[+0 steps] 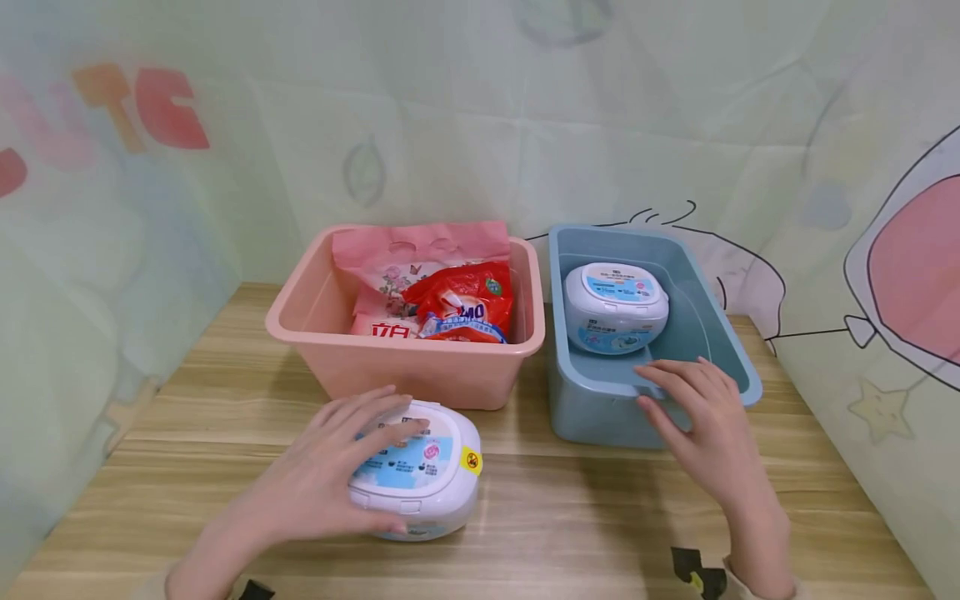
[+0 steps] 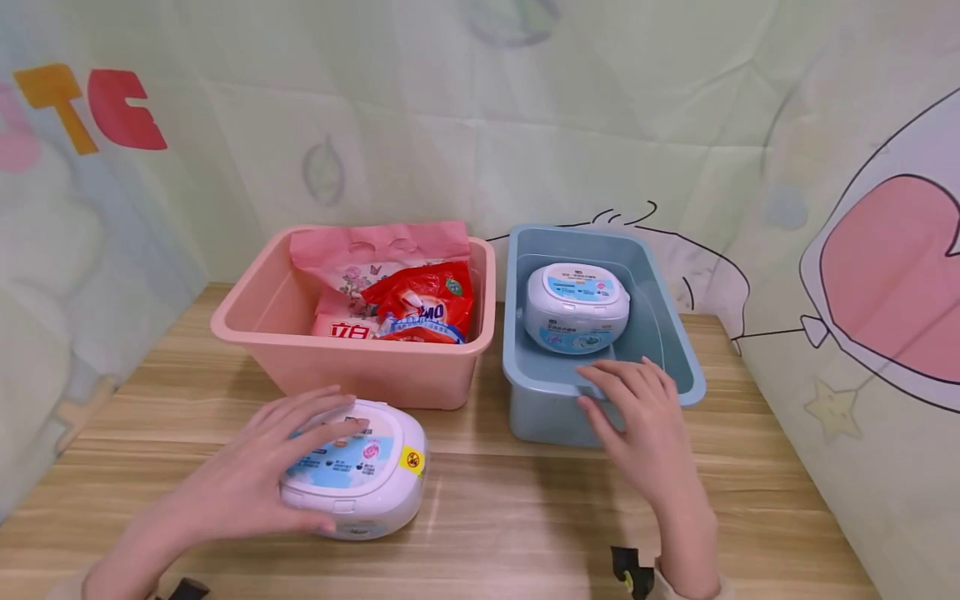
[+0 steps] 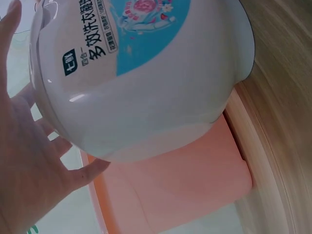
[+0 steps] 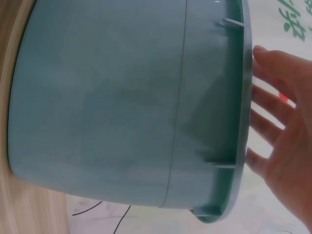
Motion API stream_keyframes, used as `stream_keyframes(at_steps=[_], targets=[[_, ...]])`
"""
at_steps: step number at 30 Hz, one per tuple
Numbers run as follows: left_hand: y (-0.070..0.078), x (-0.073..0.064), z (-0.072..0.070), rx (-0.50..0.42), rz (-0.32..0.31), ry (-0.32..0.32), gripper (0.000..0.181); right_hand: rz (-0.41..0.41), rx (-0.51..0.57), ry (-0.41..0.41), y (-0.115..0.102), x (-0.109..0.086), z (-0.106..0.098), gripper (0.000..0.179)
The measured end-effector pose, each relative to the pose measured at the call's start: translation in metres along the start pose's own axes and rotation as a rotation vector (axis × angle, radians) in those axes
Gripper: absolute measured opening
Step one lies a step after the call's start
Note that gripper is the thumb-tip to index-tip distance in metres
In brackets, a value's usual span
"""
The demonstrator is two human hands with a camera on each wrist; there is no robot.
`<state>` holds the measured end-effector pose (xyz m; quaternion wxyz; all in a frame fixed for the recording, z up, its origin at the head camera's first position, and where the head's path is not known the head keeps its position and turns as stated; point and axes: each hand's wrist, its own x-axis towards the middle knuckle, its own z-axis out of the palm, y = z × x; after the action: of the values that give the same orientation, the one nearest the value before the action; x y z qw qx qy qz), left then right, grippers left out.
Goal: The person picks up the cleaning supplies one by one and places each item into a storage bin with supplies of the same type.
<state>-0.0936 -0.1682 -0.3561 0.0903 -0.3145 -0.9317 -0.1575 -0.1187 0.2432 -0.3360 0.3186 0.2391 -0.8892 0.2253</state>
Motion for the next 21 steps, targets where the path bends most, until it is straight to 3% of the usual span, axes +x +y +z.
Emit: stream_keyframes(at_steps=[6, 21], targets=[[-0.0013, 0.0000, -0.0004, -0.003, -0.055, -0.031, 0.096, 0.019, -0.030, 0.005, 0.0014, -0.0008, -0.0018, 0.042], [-0.0027, 0.0005, 0.0023, -0.030, -0.063, -0.075, 0.097, 0.031, -0.082, 0.018, 0.0098, -0.0044, -0.0098, 0.043]])
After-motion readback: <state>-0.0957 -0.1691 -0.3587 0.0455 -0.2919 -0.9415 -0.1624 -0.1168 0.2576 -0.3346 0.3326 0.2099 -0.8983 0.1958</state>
